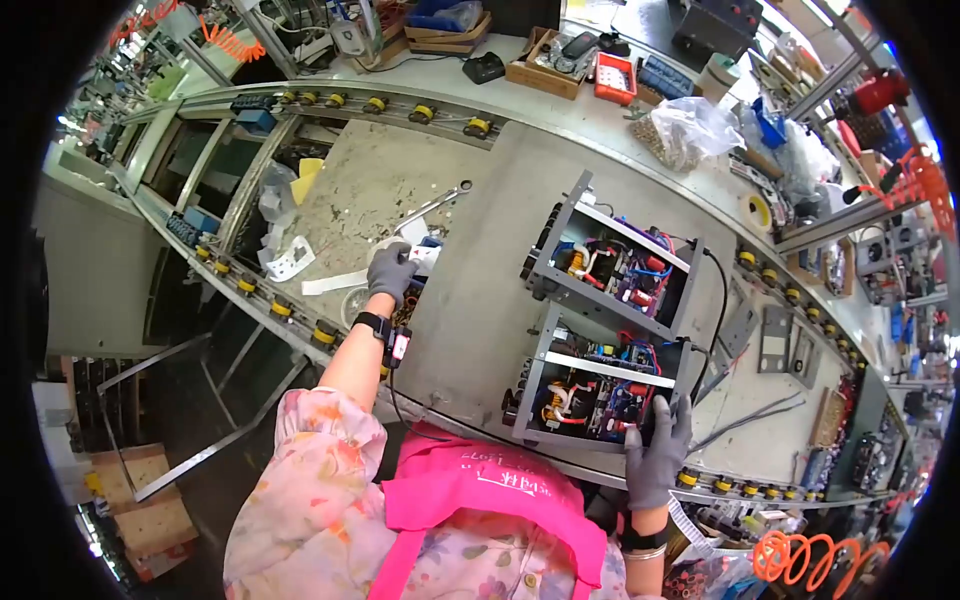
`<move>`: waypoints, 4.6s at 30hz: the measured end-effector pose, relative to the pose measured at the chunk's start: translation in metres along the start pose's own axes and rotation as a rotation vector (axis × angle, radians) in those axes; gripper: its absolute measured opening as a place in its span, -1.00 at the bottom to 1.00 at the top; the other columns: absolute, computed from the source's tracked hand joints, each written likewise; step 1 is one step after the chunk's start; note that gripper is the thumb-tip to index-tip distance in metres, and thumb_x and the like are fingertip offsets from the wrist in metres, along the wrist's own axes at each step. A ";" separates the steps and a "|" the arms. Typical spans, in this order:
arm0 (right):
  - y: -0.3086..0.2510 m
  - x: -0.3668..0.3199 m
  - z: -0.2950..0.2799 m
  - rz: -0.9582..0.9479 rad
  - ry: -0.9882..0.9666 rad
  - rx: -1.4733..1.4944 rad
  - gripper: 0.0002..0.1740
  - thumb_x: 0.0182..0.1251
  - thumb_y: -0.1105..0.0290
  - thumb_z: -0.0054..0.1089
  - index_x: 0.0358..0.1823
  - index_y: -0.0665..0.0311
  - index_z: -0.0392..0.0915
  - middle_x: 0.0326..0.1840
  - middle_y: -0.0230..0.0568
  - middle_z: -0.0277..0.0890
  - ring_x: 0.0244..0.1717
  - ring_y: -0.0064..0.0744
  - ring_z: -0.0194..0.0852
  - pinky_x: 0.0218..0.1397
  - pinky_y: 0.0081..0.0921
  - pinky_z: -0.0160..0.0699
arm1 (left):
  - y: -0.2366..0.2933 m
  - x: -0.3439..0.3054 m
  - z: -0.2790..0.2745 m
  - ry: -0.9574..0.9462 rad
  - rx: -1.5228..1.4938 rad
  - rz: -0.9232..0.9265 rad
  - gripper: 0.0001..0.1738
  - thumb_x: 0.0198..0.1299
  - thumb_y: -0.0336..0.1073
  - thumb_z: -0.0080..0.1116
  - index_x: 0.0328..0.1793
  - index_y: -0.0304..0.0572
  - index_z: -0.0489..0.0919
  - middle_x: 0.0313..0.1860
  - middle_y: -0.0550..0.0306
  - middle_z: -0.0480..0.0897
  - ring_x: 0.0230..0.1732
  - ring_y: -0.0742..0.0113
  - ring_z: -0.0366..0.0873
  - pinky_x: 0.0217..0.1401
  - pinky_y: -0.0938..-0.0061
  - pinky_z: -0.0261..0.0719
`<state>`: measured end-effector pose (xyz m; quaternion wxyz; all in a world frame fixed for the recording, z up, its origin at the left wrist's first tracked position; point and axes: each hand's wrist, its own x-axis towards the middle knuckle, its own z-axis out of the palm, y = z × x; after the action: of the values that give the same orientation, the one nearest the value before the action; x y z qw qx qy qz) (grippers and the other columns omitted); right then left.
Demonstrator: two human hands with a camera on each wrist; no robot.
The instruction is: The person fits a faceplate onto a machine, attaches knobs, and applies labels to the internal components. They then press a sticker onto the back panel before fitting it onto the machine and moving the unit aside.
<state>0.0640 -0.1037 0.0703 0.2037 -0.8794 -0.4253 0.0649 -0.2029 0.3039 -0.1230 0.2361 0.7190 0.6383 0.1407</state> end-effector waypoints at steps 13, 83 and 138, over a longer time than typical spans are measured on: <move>-0.031 -0.035 -0.015 0.146 0.151 0.049 -0.51 0.20 0.37 0.13 0.18 0.36 0.41 0.39 0.15 0.13 0.40 0.07 0.11 0.40 -0.19 0.14 | -0.006 0.000 -0.015 -0.122 -0.534 0.031 -0.79 0.01 -0.27 0.21 -0.33 -0.27 0.55 -0.41 0.11 0.54 -0.41 0.28 0.54 -0.26 0.42 0.58; -0.061 0.008 -0.038 -0.106 -0.071 0.396 -0.71 0.09 0.38 0.28 -0.12 0.22 0.59 -0.30 -0.15 0.55 -0.25 -0.13 0.53 -0.17 -0.30 0.50 | 0.198 -0.221 -0.096 -1.230 -1.004 0.267 -0.58 0.16 -0.54 0.15 0.15 -0.27 0.37 -0.05 0.10 0.58 0.02 0.41 0.51 0.13 0.52 0.47; -0.060 0.031 -0.023 -0.692 -0.066 0.183 -0.81 0.11 0.25 0.13 -0.37 0.22 0.49 -0.46 -0.22 0.45 -0.39 -0.15 0.45 -0.21 -0.20 0.38 | 0.221 -0.222 -0.113 -0.817 -0.677 0.696 -0.72 0.09 -0.42 0.19 -0.05 -0.31 0.56 -0.12 -0.02 0.64 -0.14 0.18 0.64 -0.06 0.42 0.55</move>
<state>0.0466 -0.0534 0.1179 0.2778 -0.6589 -0.6966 0.0582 -0.1043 0.0873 0.1097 0.6153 0.7657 0.1458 0.1174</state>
